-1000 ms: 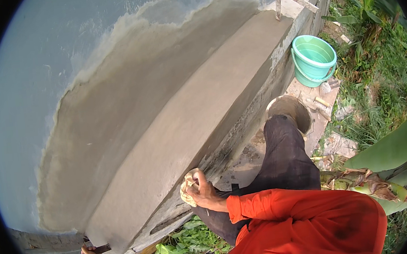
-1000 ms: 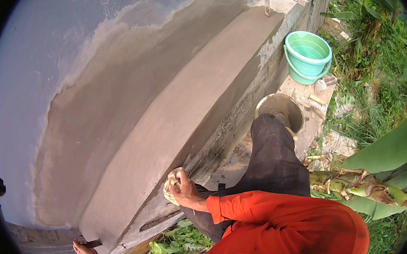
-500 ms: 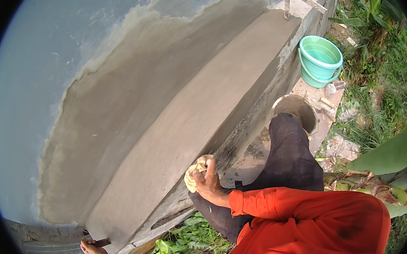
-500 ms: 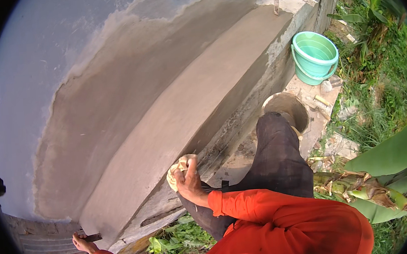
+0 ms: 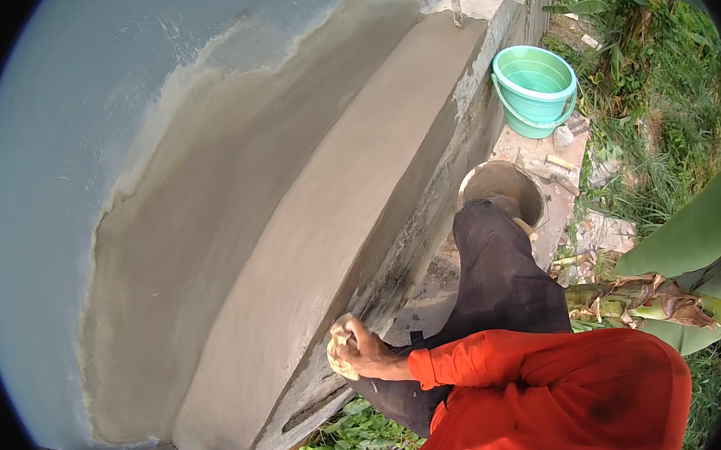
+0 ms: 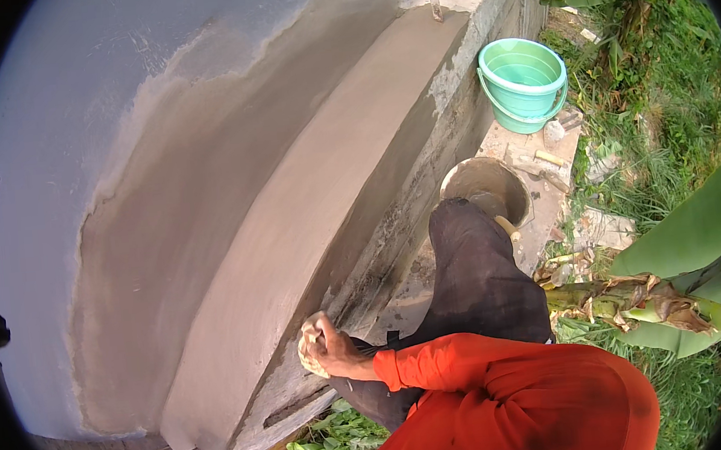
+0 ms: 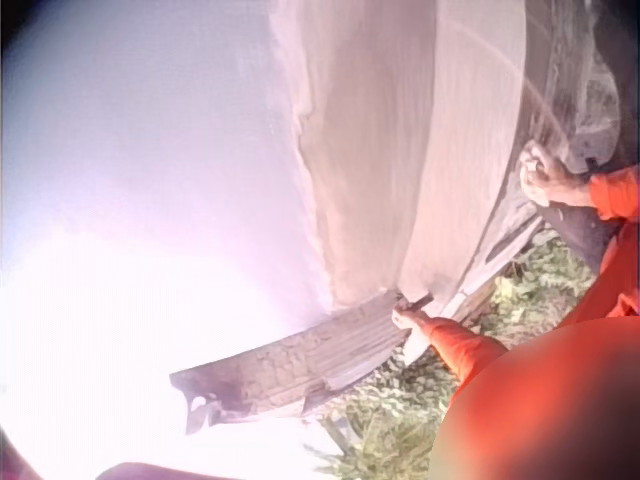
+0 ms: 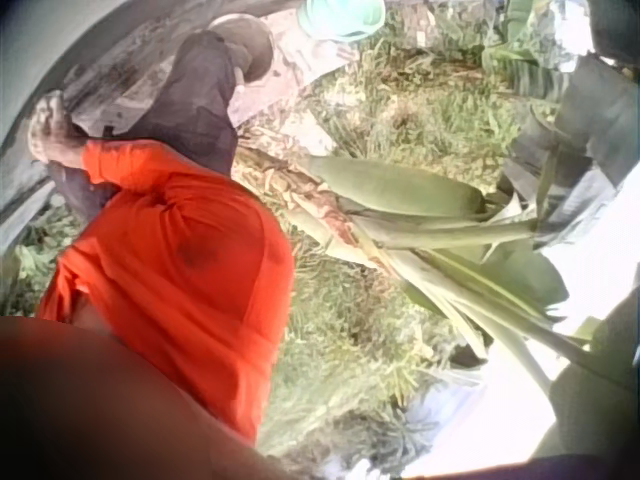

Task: The person smooths a freshly applied concrete surface on a low wall using a trowel and a cloth. They repeatedly wipe and scrape the surface to even out the material and remove excess.

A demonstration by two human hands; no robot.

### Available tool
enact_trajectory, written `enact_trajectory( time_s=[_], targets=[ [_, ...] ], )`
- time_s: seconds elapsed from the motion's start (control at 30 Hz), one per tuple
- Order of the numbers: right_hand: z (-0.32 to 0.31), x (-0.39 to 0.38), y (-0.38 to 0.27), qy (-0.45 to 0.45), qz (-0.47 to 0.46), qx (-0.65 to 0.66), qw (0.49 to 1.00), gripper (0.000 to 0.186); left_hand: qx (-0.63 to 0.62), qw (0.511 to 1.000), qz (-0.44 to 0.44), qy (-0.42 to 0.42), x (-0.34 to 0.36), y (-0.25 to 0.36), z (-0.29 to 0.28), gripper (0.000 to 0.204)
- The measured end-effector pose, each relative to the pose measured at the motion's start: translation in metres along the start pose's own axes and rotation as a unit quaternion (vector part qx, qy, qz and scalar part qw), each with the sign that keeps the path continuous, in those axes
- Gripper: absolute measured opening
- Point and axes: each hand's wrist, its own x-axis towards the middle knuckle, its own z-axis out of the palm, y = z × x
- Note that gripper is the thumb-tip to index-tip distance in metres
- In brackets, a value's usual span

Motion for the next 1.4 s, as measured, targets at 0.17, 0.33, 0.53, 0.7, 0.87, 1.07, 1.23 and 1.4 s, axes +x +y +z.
enact_trajectory(
  time_s=[0.17, 0.33, 0.53, 0.7, 0.87, 1.07, 1.23, 1.4],
  targets=[
    [-0.109, 0.036, 0.037, 0.138, -0.077, 0.144, 0.977, 0.035, -0.040, 0.998, 0.008, -0.038, 0.004, 0.003, 0.000, 0.014],
    [-0.290, 0.154, 0.000, 0.468, -0.155, 0.114, 0.863, 0.038, -0.016, 1.000, 0.005, -0.001, 0.005, -0.007, -0.005, 0.016],
    [-0.125, 0.125, 0.035, 0.369, -0.056, 0.235, 0.897, 0.043, -0.015, 1.000, 0.026, -0.007, 0.010, -0.006, -0.001, 0.015],
    [-0.060, 0.035, 0.067, 0.090, 0.002, 0.134, 0.987, 0.045, -0.030, 0.999, 0.017, -0.025, 0.008, -0.002, 0.001, 0.015],
    [-0.222, 0.108, 0.010, 0.355, -0.056, 0.231, 0.904, 0.041, -0.015, 0.999, 0.036, -0.013, 0.009, -0.006, 0.000, 0.015],
    [-0.108, 0.120, 0.042, 0.362, 0.002, 0.146, 0.921, 0.039, 0.004, 1.000, 0.022, 0.011, 0.004, -0.006, -0.004, 0.017],
    [-0.058, 0.048, 0.084, 0.114, 0.038, 0.090, 0.989, 0.039, 0.003, 1.000, 0.020, -0.013, 0.008, 0.004, -0.008, 0.017],
    [-0.207, 0.107, 0.021, 0.335, -0.030, 0.234, 0.912, 0.025, 0.015, 0.998, 0.059, -0.016, 0.016, -0.001, -0.006, 0.017]
  ],
)
